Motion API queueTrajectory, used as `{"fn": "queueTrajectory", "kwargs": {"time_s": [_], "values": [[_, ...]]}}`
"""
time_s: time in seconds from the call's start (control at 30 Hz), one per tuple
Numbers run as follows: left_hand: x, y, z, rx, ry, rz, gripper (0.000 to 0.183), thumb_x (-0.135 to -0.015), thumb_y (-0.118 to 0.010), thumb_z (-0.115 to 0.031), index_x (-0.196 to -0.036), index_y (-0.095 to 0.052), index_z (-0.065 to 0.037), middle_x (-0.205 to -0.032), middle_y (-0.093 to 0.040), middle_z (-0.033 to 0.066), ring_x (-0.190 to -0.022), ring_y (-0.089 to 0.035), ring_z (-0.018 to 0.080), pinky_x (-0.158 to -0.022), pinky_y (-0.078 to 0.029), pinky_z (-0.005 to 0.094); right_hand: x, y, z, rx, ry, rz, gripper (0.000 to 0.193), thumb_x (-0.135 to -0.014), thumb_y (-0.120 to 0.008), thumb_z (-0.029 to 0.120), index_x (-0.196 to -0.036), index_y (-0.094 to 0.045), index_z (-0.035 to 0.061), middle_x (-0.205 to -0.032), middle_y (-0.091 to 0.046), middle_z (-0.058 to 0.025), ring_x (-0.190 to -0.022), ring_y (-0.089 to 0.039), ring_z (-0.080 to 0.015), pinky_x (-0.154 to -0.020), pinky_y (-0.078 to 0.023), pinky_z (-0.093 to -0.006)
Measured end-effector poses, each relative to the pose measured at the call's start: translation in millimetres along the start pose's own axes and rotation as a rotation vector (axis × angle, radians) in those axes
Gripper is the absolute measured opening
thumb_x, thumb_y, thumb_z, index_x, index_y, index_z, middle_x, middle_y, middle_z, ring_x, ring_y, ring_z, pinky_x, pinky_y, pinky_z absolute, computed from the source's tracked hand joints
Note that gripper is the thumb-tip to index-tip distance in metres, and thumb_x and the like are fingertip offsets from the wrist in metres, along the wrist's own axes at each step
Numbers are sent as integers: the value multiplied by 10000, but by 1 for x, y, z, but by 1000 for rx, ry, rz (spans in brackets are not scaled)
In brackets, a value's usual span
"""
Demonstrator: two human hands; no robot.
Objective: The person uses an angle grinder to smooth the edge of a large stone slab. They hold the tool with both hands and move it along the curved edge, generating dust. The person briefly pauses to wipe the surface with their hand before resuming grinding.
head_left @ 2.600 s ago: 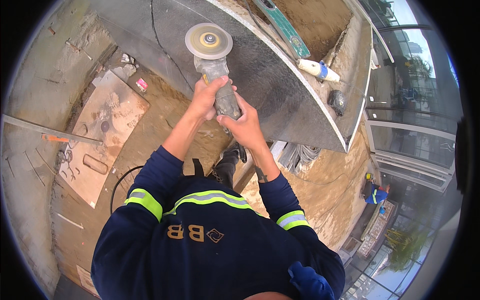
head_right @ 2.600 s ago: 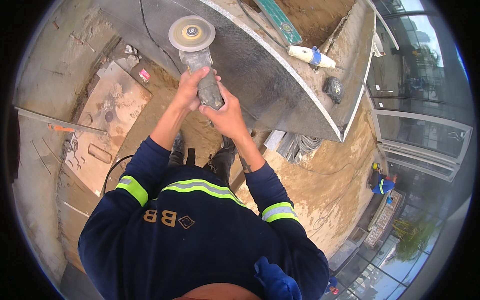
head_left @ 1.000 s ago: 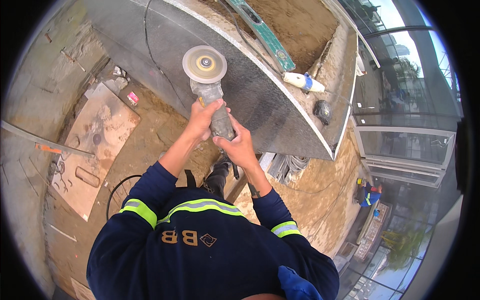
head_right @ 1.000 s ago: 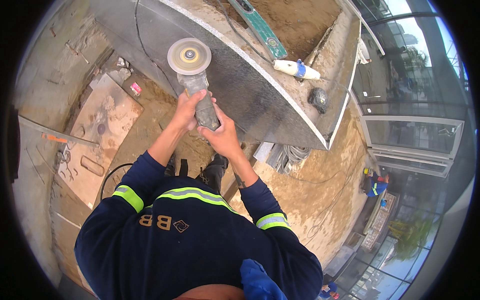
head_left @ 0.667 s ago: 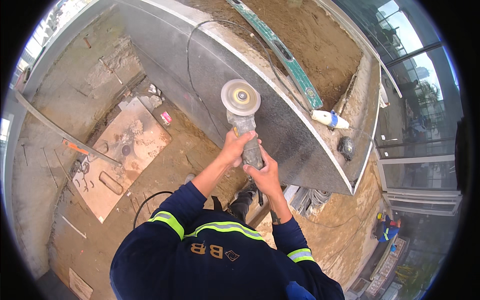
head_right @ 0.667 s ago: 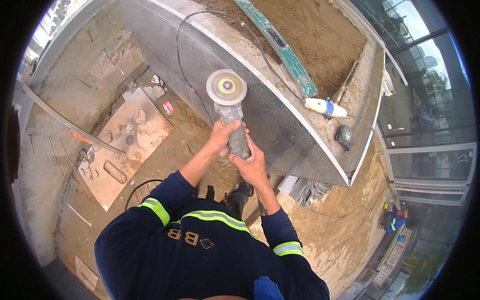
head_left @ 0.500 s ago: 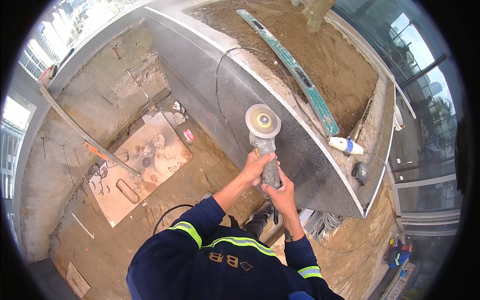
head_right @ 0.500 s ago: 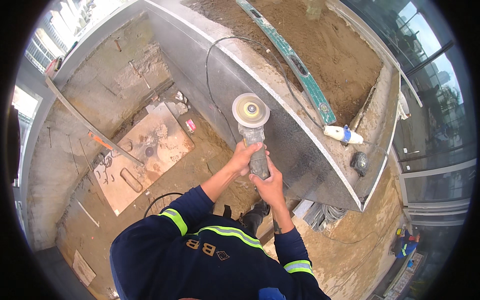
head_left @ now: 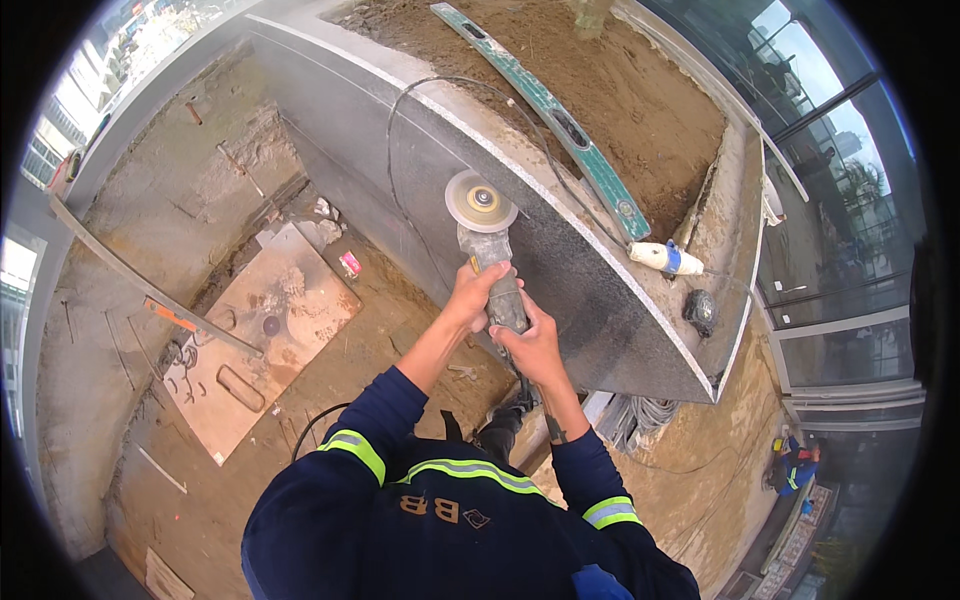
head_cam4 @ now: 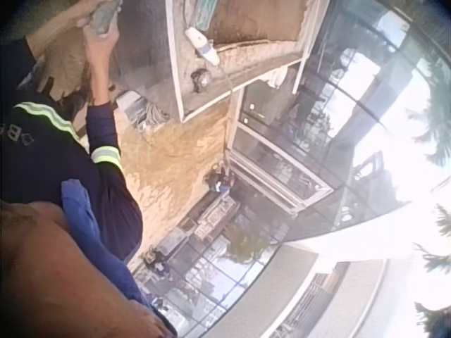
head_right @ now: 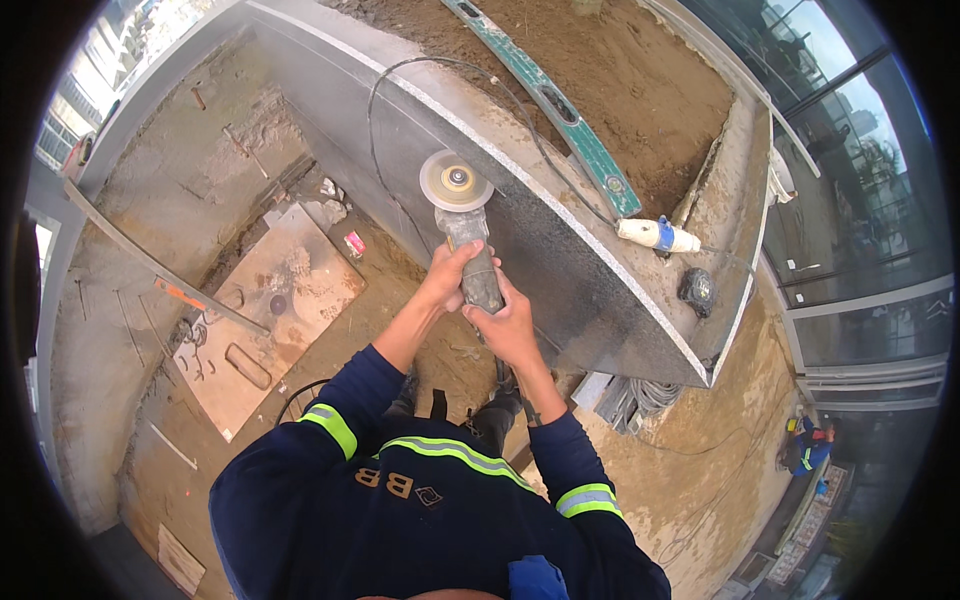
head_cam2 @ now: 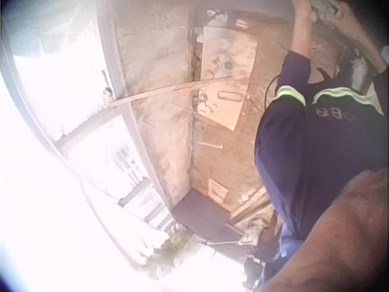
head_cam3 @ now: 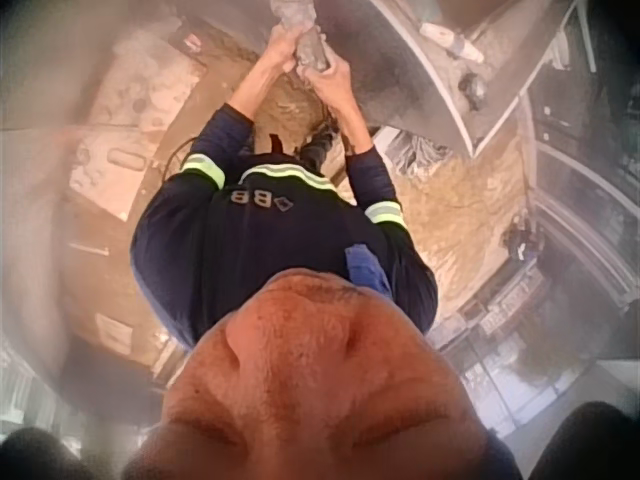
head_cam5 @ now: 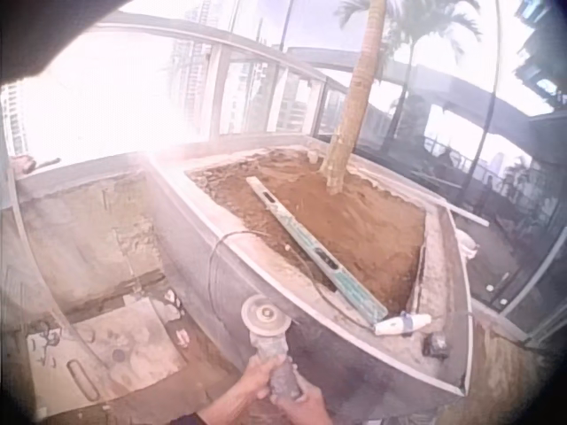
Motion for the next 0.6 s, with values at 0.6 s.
{"fn": "queueTrajectory", "kwargs": {"time_s": [0.6], "values": [[29, -17, 24, 23, 14, -9, 356, -943, -716, -213, -1182, -570, 8, -1042, -660, 128, -944, -698, 242, -793, -611, 407, 37, 15, 4, 85, 9, -33, 831, -798, -768, 59, -1527, -405, -108, -1384, -623, -127, -1226, -556, -136, -1092, -401, -298]]}}
Point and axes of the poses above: each hand's wrist, its own x-axis away from the middle knuckle, its own y-axis out of the back of the hand, z = x × y, the point moved 3 cm from there along -x, towards the middle knuckle
